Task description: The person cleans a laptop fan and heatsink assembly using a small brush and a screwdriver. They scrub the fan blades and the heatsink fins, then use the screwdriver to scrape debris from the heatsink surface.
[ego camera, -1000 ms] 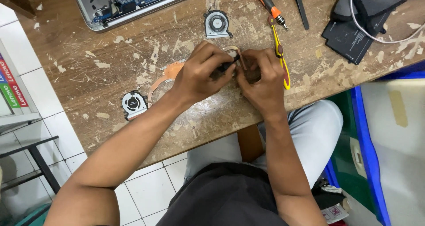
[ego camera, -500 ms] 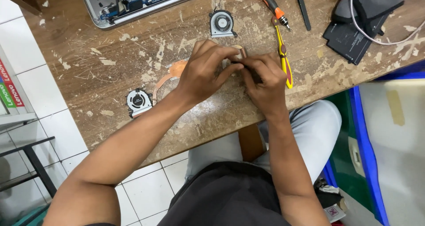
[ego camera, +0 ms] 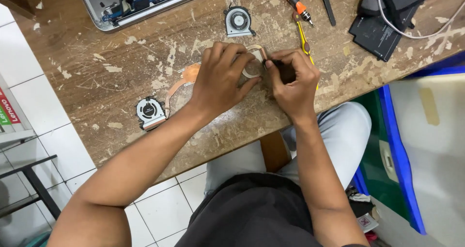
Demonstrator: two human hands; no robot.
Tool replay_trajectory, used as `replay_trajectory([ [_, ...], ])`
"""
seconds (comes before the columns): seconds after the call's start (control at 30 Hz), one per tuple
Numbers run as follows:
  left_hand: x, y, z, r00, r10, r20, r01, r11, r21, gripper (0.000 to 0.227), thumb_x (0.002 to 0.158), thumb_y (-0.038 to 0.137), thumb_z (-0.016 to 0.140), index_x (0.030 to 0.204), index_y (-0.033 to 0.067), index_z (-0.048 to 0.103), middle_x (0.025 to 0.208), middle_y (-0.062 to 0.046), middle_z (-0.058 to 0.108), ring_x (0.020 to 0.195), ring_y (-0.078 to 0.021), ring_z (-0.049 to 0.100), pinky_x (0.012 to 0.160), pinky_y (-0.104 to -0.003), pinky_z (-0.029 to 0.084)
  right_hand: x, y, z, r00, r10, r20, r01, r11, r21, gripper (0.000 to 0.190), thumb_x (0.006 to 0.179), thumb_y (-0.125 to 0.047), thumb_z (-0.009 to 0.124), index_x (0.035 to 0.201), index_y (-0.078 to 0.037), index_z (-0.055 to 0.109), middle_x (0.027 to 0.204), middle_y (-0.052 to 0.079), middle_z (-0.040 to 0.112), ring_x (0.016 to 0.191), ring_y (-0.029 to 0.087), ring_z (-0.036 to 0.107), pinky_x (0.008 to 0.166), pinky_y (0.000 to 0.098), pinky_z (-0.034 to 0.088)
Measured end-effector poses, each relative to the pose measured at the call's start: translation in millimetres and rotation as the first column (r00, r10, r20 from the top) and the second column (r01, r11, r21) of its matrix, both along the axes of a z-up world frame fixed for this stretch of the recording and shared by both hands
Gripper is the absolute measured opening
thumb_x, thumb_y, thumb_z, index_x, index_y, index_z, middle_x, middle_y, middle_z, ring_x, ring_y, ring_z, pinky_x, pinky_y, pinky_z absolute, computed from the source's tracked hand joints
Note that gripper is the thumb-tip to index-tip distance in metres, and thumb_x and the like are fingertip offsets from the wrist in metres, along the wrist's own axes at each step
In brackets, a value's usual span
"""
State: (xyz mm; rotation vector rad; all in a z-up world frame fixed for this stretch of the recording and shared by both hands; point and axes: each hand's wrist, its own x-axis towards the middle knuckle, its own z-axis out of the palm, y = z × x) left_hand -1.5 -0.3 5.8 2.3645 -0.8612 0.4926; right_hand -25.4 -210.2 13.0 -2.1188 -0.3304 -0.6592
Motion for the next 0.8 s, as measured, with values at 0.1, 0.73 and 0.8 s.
replay_trajectory([
  [0.1,1.6,0.8,-4.2,1.000,-0.003,0.000,0.003,1.000,0.019,0.045,0.088,0.029,0.096,0.119,0.0055,0.076,0.116,-0.005,0.062,0.108,-0.0276,0.057,0.085,-0.042,0.046,-1.1,3.7,1.0,0.999,0.042,0.010,-0.042,0.999,-0.033,0.024,0.100,-0.001,0.089,0.091,-0.005,0.067,0.096,0.011,0.080,0.091,0.035,0.079,0.083,0.0375,0.054],
  [0.73,2.7,2.5,-1.8,0.999,-0.004,-0.039,0.007,0.997,0.082,0.040,0.093,0.031,0.088,0.119,0.0026,0.077,0.117,-0.007,0.060,0.108,-0.0260,0.052,0.083,-0.041,0.048,10.9,2.5,-11.7,0.997,-0.020,-0.073,-0.016,0.886,-0.463,0.019,0.103,-0.011,0.084,0.098,-0.005,0.066,0.093,0.010,0.071,0.092,0.033,0.070,0.087,0.0413,0.043],
  [0.8,4.8,0.5,-10.5,0.999,-0.007,-0.036,0.010,0.998,0.066,0.042,0.091,0.031,0.090,0.118,0.0026,0.078,0.117,-0.008,0.061,0.109,-0.0273,0.053,0.084,-0.043,0.048,19.8,8.9,-10.5,0.999,-0.005,-0.053,-0.019,0.896,-0.444,0.017,0.105,-0.012,0.081,0.100,-0.006,0.067,0.094,0.010,0.071,0.092,0.033,0.070,0.086,0.0409,0.043],
])
